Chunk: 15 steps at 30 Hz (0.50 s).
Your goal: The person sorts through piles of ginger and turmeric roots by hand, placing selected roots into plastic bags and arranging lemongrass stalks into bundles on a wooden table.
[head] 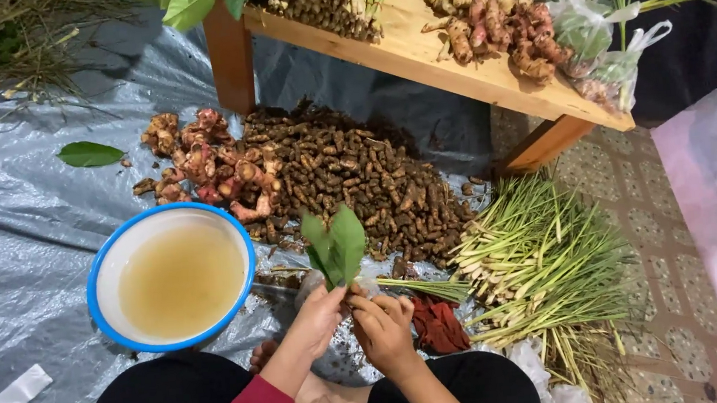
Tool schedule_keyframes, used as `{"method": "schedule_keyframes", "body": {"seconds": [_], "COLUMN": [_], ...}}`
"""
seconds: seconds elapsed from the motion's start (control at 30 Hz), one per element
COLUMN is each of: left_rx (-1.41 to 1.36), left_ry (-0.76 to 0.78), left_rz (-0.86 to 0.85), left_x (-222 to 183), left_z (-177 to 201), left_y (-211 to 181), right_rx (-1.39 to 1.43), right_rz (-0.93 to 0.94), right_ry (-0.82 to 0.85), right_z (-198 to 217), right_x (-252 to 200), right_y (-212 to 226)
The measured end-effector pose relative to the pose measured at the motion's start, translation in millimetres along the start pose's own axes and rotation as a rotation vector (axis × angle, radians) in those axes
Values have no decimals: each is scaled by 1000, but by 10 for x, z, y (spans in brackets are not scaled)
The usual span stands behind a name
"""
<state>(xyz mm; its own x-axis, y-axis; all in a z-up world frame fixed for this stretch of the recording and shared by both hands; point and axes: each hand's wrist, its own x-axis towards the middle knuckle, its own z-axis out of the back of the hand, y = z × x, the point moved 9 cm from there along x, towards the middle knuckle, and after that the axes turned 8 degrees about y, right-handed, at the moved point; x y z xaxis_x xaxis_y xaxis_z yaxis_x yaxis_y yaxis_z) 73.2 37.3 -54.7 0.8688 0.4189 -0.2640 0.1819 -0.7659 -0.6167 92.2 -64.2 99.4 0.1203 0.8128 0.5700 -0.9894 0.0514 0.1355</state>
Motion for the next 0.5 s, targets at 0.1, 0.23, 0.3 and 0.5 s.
{"method": "schedule_keyframes", "body": {"seconds": [0.1, 0.23, 0.3, 0.5], "left_rx": [140, 480, 1045, 1428], "left_ry": [-110, -125, -67, 24], "left_rz": [22, -62, -388, -545], "left_x": [13, -9, -92, 3], "left_z": [146, 186, -90, -207], "left_y": [29, 64, -198, -315], "right_rx": [328, 547, 703, 1019], "right_rz": [-230, -514, -729, -1069], "right_ry": [3, 39, 96, 132], "right_z": [-20, -233, -405, -717], "right_x": [7, 19, -25, -242], "right_y": [-197, -451, -583, -995]}}
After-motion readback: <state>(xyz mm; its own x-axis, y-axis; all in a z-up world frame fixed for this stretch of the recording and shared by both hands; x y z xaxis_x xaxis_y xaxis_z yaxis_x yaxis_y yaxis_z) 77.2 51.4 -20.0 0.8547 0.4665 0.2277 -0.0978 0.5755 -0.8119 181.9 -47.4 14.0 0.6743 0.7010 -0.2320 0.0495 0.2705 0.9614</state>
